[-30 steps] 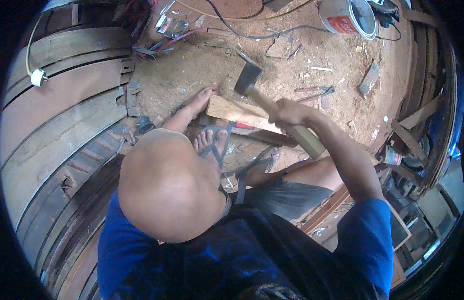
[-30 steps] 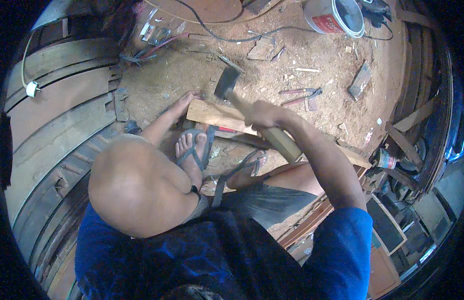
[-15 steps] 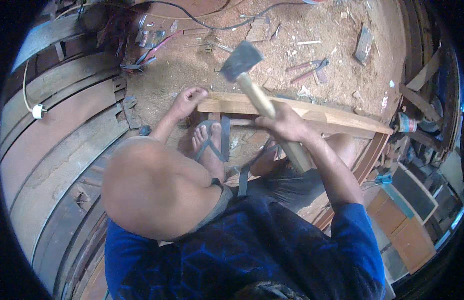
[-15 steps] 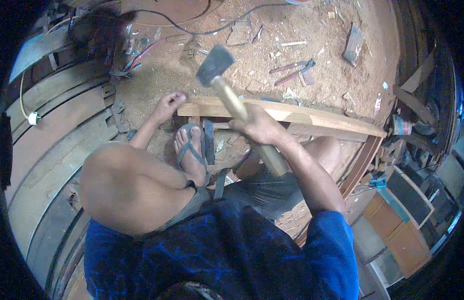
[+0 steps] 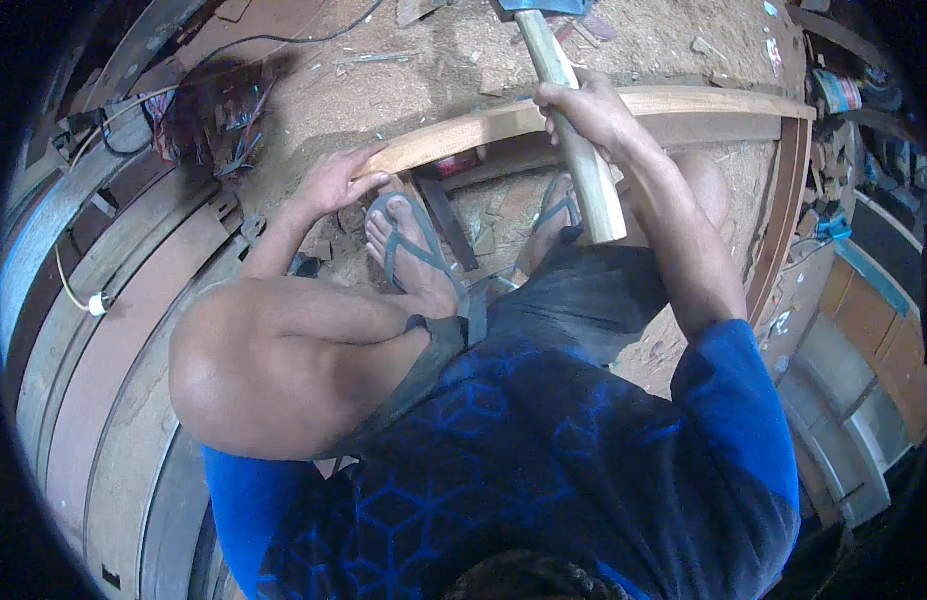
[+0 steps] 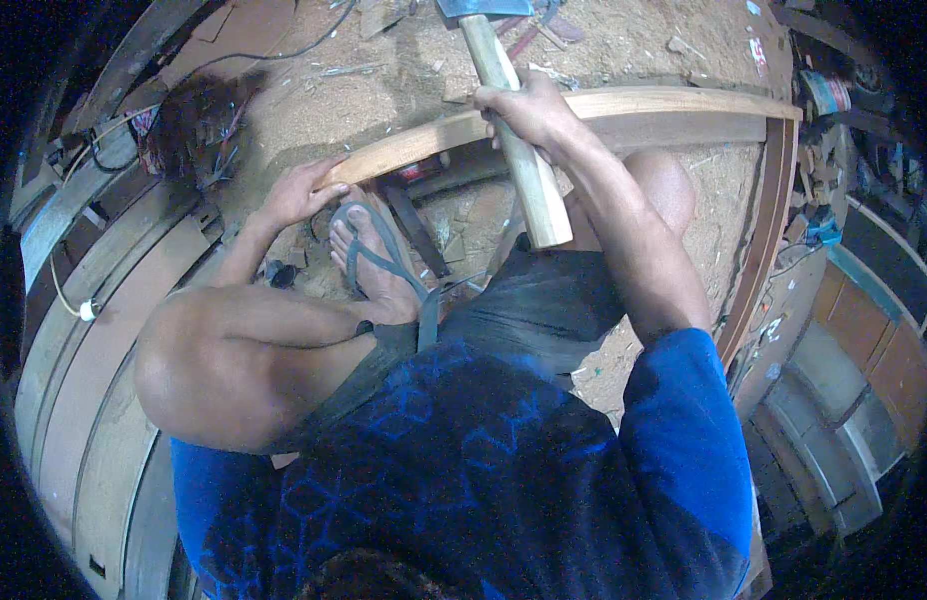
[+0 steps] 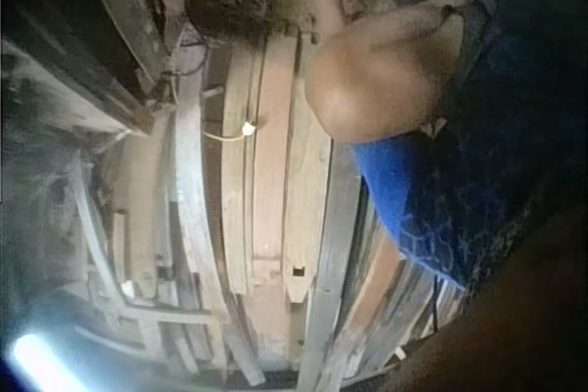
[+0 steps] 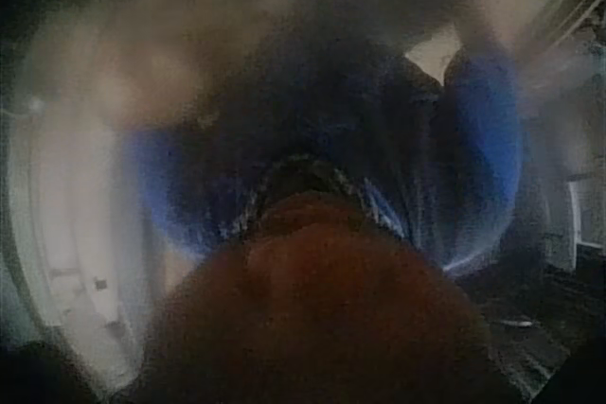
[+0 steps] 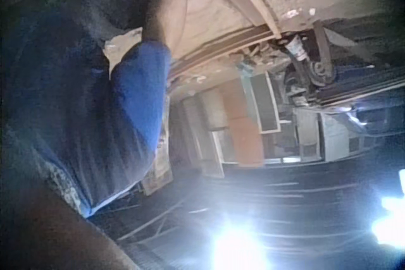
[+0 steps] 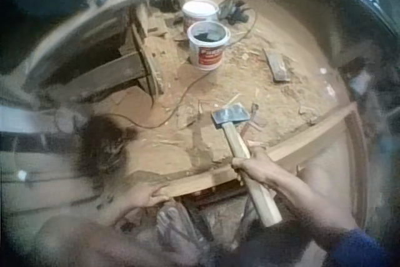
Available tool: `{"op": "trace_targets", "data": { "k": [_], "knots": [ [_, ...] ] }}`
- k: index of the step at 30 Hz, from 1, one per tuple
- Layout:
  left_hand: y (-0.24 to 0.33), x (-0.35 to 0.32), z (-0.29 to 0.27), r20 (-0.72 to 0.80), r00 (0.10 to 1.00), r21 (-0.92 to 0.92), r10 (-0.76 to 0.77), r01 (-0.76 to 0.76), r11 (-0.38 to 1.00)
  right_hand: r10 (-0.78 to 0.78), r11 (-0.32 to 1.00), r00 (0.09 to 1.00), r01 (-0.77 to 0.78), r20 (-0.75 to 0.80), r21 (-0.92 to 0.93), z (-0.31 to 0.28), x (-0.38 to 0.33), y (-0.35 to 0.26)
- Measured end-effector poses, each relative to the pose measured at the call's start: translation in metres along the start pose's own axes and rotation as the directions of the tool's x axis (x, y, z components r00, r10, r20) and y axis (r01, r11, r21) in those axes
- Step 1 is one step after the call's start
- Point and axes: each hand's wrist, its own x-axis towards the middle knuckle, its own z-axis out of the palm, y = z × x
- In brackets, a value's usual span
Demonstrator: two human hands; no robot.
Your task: The person hammers nails into a wooden frame on the floor to secure the joints. They then retrieve a circular saw and cut a piece of wood to size, placing it into the frame structure.
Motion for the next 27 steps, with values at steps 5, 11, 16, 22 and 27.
{"op": "trace_targets", "data": {
  "k": [5, 11, 16, 22, 27],
  "knots": [
    [-0.006, -0.006, 0.006, -0.043, 0.998, -0.109, -0.041, 0.036, 0.993, 0.005, 0.990, 1.000, -0.009, 0.030, 0.138, 0.000, -0.040, 0.004],
    [-0.012, -0.002, -0.003, -0.078, 0.995, -0.161, -0.056, 0.043, 0.986, -0.022, 0.989, 0.999, 0.016, 0.035, 0.147, 0.006, -0.048, 0.011],
    [-0.005, -0.001, -0.012, -0.041, 0.967, -0.156, -0.250, 0.241, 0.958, 0.099, 0.995, 0.992, -0.102, 0.082, 0.022, 0.009, -0.035, 0.017],
    [0.022, -0.014, 0.010, -0.165, 0.975, -0.140, -0.149, 0.127, 0.982, 0.026, 0.996, 0.997, -0.019, 0.074, -0.093, 0.013, -0.031, 0.049],
    [0.077, 0.003, -0.017, -0.004, 0.973, -0.096, -0.229, 0.228, 0.969, 0.188, 0.982, 0.972, -0.190, 0.144, 0.003, 0.011, -0.031, 0.033]
  ]
}}
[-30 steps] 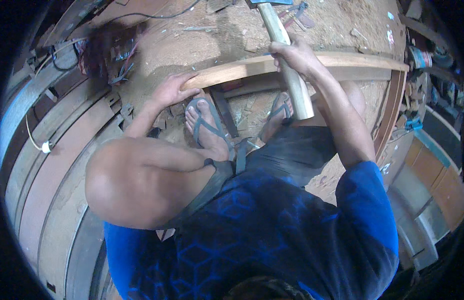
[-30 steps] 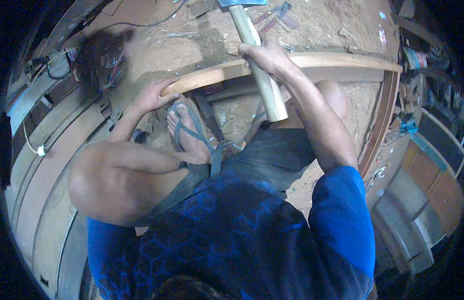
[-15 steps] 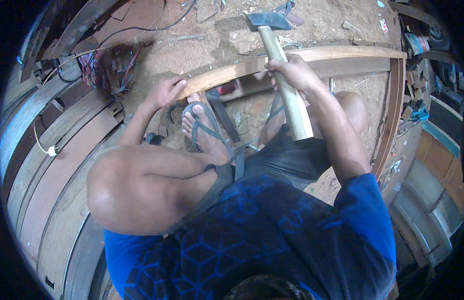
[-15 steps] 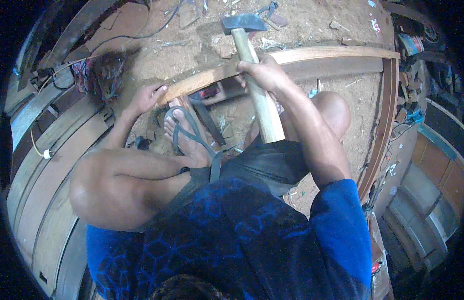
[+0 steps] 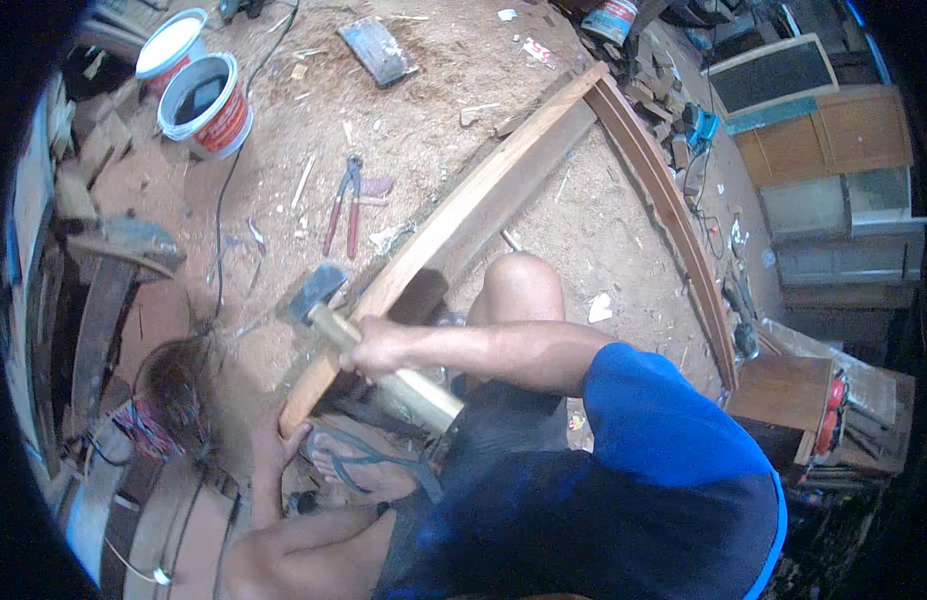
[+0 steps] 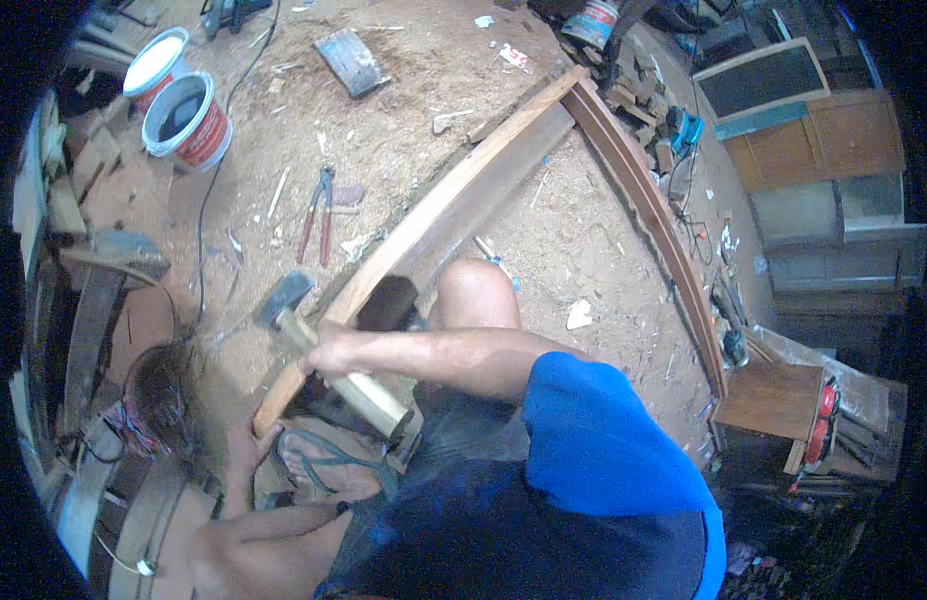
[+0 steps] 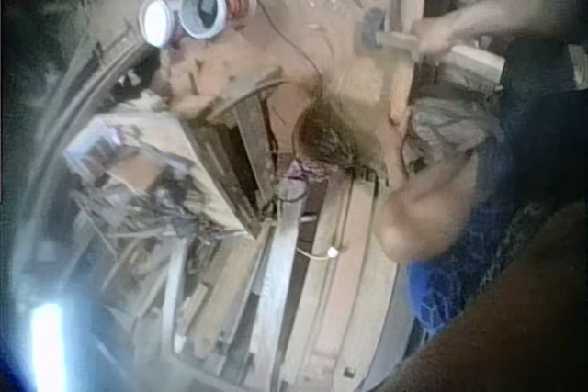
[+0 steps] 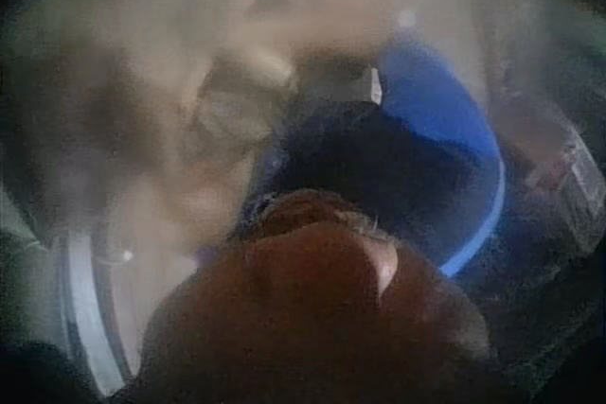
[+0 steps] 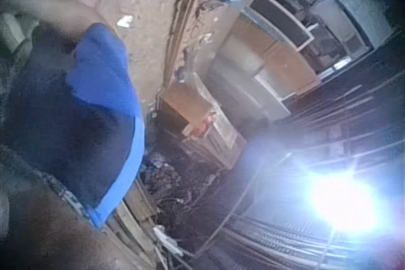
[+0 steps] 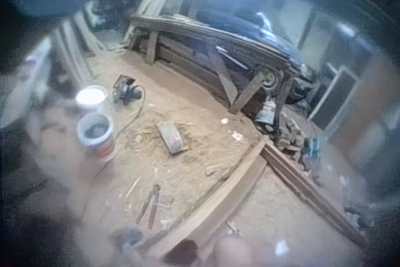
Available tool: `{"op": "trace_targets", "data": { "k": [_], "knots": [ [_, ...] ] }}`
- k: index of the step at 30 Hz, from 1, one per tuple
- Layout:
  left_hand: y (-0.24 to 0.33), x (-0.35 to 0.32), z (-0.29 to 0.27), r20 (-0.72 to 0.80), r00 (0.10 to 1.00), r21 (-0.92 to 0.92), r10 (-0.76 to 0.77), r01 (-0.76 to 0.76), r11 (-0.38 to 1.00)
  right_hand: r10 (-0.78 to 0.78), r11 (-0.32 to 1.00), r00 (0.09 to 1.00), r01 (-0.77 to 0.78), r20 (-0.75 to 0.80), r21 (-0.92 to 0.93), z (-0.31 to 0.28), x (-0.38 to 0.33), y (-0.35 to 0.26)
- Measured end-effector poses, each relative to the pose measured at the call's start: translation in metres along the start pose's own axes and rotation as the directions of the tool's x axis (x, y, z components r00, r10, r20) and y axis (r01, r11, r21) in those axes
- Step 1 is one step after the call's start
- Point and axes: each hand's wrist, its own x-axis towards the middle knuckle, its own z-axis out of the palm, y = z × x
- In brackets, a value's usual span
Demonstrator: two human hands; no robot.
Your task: The person hammers nails into a wooden frame on the floor to secure the joints. They then retrieve a circular saw and cut a piece of wood to size, placing it into the frame structure.
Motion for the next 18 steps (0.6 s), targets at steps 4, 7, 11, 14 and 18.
{"op": "trace_targets", "data": {
  "k": [4, 7, 11, 14, 18],
  "knots": [
    [-0.056, 0.022, -0.005, 0.054, 0.987, 0.133, 0.153, -0.159, 0.978, -0.168, 0.983, 0.980, 0.159, 0.103, 0.093, 0.004, -0.001, -0.016],
    [0.001, 0.026, -0.013, 0.248, 0.957, 0.300, -0.149, 0.071, 0.951, -0.145, 0.971, 0.980, 0.115, 0.139, 0.208, -0.006, -0.035, -0.015],
    [-0.017, 0.015, -0.063, 0.035, 0.999, 0.244, 0.017, -0.026, 0.969, -0.119, 0.978, 0.981, 0.089, 0.155, 0.187, -0.027, -0.067, -0.027],
    [0.050, 0.010, -0.133, 0.024, 0.991, 0.155, -0.133, 0.127, 0.980, -0.038, 0.916, 0.977, -0.051, 0.211, 0.398, -0.026, -0.099, 0.006],
    [0.164, -0.044, -0.180, -0.101, 0.952, -0.241, -0.290, 0.260, 0.935, 0.042, 0.885, 0.981, -0.125, 0.191, 0.448, -0.068, -0.141, 0.019]
  ]
}}
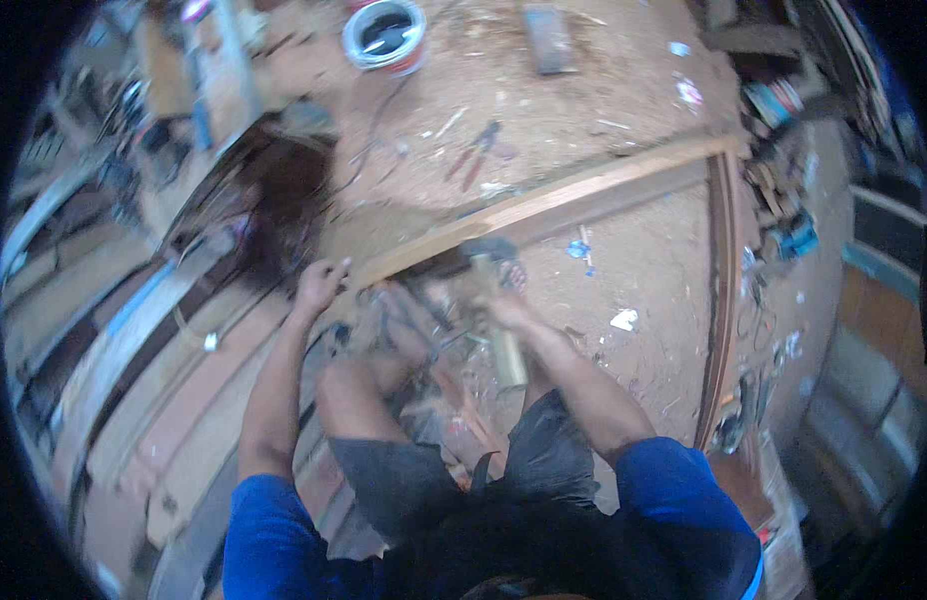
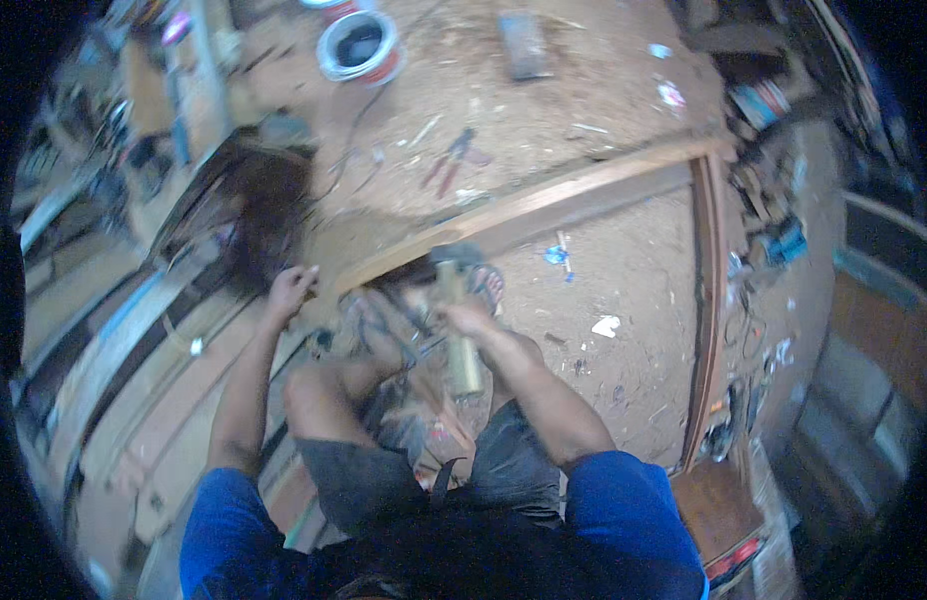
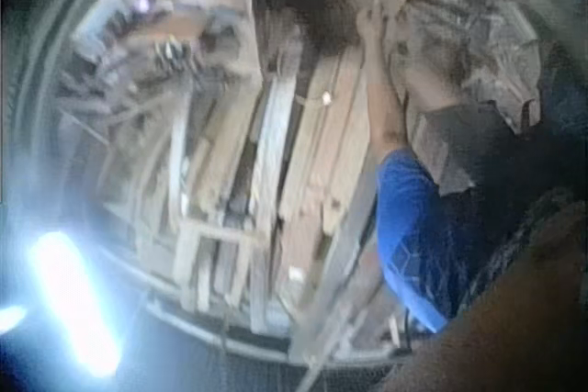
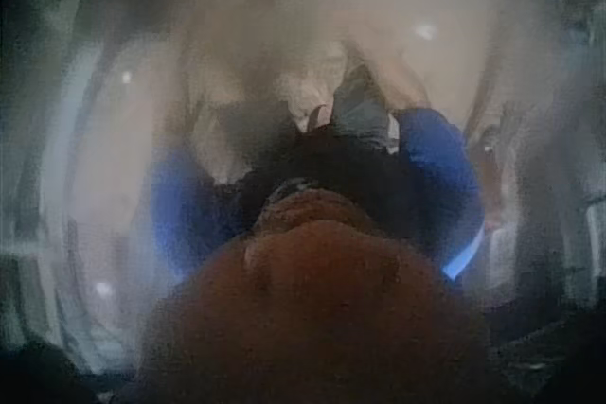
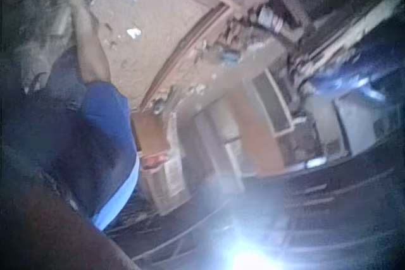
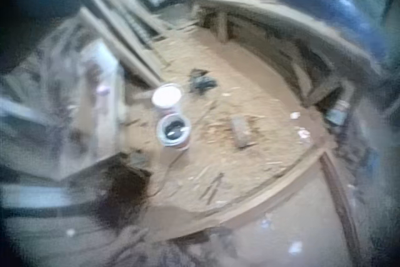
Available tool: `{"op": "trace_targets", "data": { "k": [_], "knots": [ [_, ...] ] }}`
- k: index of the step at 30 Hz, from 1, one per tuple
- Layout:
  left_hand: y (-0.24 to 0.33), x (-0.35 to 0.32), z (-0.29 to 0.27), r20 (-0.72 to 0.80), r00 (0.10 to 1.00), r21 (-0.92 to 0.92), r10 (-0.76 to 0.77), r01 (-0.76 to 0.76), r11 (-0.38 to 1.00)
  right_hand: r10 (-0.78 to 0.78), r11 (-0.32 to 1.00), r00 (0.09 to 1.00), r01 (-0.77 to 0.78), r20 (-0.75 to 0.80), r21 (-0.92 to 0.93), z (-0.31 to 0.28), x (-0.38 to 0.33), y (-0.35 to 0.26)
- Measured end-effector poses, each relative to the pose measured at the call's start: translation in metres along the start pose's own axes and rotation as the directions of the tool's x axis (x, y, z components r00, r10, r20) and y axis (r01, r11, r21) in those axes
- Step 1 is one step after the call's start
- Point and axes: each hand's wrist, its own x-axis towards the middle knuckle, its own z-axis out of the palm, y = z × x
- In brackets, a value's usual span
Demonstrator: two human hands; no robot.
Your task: The person hammers nails into a wooden frame on the floor to secure the joints. They then retrieve a circular saw and cut a piece of wood to size, placing it into the frame structure.
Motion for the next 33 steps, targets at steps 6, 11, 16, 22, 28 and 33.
{"op": "trace_targets", "data": {
  "k": [6, 11, 16, 22, 28, 33],
  "knots": [
    [0.035, -0.159, 0.021, -0.022, 0.991, 0.009, -0.134, 0.134, 0.991, 0.080, 0.984, 0.967, -0.115, -0.244, -0.135, -0.040, -0.077, -0.128],
    [0.061, -0.234, -0.002, -0.095, 0.937, -0.165, -0.337, 0.319, 0.933, -0.315, 0.949, 0.900, 0.295, -0.301, -0.112, -0.072, -0.007, -0.135],
    [0.119, -0.287, -0.059, -0.142, 0.919, -0.104, -0.368, 0.356, 0.929, -0.269, 0.813, 0.963, 0.210, -0.030, -0.544, -0.049, -0.093, -0.131],
    [0.115, -0.243, -0.062, -0.114, 0.931, -0.340, -0.346, 0.291, 0.894, -0.138, 0.990, 0.975, 0.136, -0.177, -0.022, -0.117, -0.214, -0.122],
    [0.186, -0.119, -0.031, 0.036, 0.963, -0.350, -0.266, 0.261, 0.900, -0.001, 1.000, 0.820, 0.002, -0.572, 0.002, -0.264, -0.240, -0.110],
    [0.223, 0.062, -0.007, 0.034, 0.965, -0.535, -0.259, 0.236, 0.811, -0.047, 0.998, 0.815, 0.011, -0.578, -0.065, -0.298, -0.195, -0.238]
  ]
}}
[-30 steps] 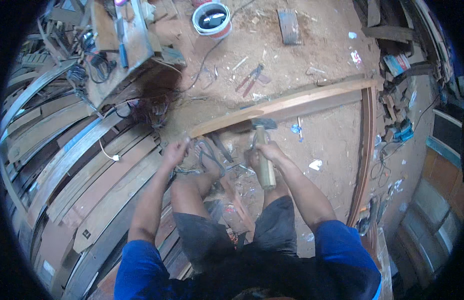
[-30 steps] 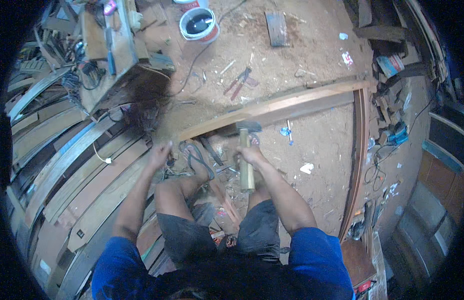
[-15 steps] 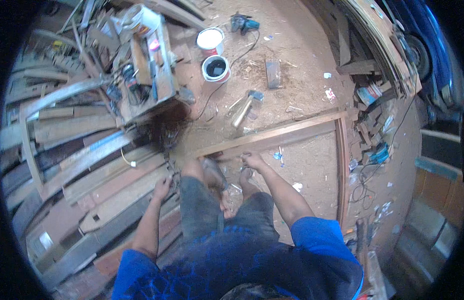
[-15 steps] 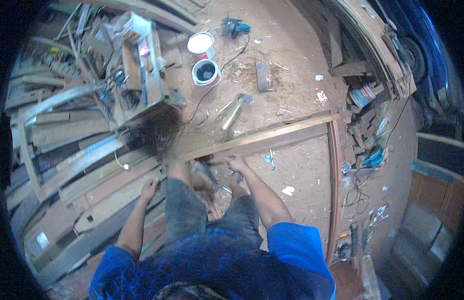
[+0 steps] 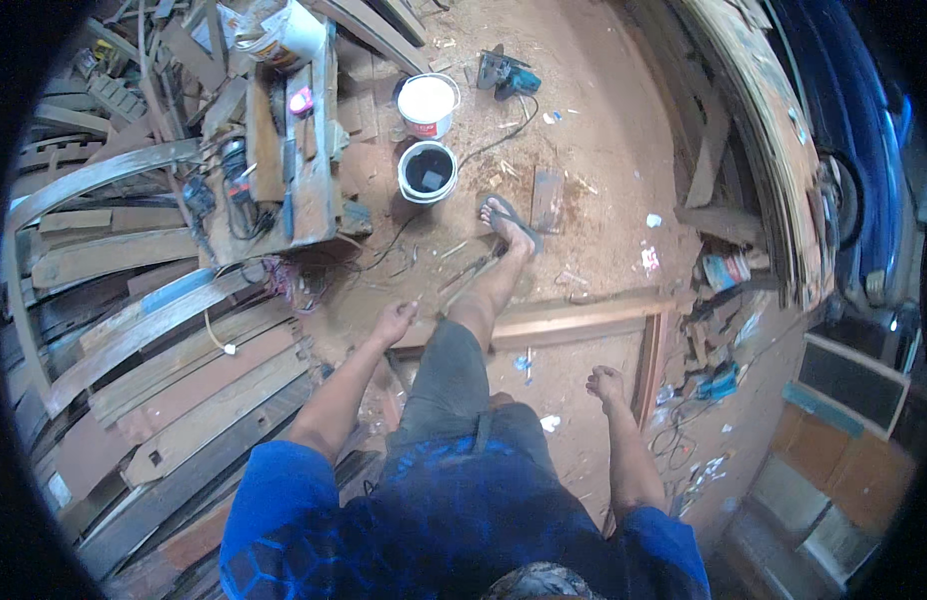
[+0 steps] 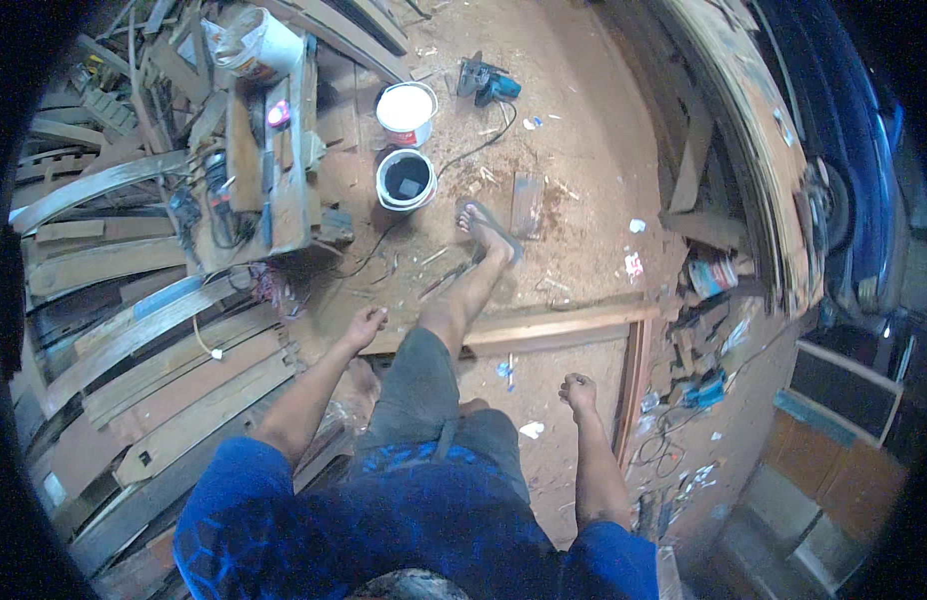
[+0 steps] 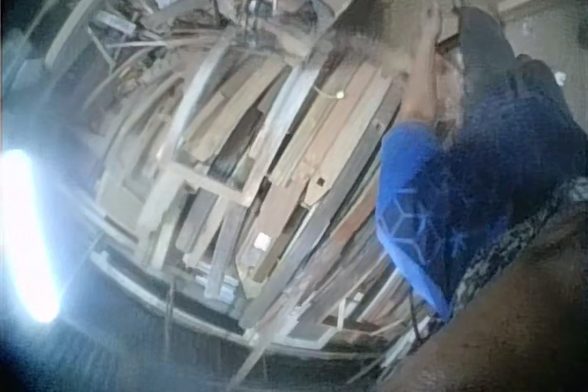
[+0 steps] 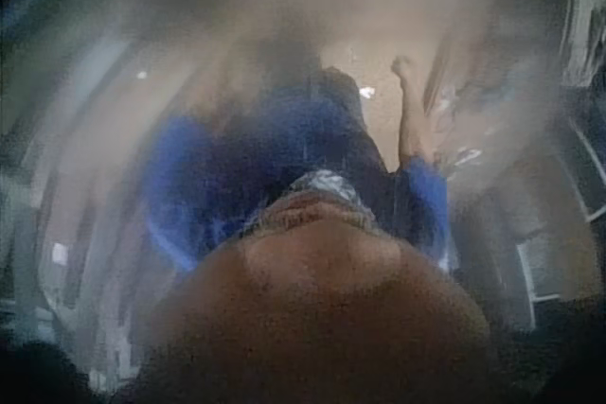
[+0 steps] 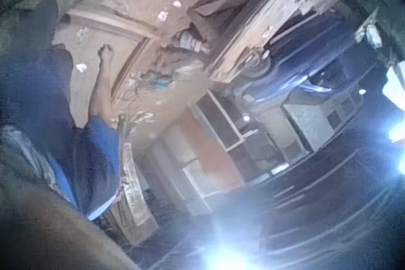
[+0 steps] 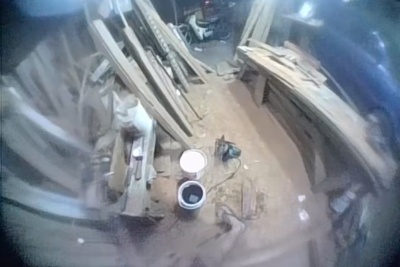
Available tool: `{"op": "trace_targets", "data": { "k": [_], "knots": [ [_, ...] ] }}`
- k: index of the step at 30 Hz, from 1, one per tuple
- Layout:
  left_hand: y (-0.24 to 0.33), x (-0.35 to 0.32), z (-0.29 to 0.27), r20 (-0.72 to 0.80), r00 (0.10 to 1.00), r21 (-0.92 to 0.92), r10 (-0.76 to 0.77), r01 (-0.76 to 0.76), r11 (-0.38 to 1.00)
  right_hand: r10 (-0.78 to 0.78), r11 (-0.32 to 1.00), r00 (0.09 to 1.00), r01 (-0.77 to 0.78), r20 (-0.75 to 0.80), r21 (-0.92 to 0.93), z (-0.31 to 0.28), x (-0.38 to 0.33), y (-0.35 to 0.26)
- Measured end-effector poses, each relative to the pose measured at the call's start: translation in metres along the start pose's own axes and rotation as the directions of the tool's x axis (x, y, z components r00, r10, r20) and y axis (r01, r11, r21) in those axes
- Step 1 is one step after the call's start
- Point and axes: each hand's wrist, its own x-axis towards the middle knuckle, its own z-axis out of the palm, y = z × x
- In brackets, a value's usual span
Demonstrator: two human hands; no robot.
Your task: The person hammers nails into a wooden frame on the floor to secure the joints. They then retrieve a circular saw and cut a piece of wood to size, placing it into the frame structure.
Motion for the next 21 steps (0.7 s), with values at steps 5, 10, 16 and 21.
{"op": "trace_targets", "data": {
  "k": [5, 10, 16, 21],
  "knots": [
    [0.098, 0.213, 0.060, -0.054, 0.978, -0.449, -0.201, 0.156, 0.880, -0.059, 0.989, 0.996, 0.068, 0.072, -0.135, 0.065, 0.156, -0.155],
    [0.060, 0.377, 0.048, 0.198, 0.863, -0.804, -0.465, 0.414, 0.427, -0.524, 0.345, 0.704, 0.690, 0.479, -0.637, 0.243, 0.313, -0.372],
    [0.103, 0.415, 0.089, 0.072, 0.880, -0.997, -0.470, 0.060, -0.040, -0.659, -0.393, 0.188, 0.739, 0.728, -0.547, 0.411, 0.478, -0.578],
    [0.091, 0.419, 0.073, -0.107, 0.867, -0.992, -0.486, -0.062, 0.106, -0.327, -0.750, 0.532, 0.357, 0.781, -0.557, 0.493, 0.529, -0.638]
  ]
}}
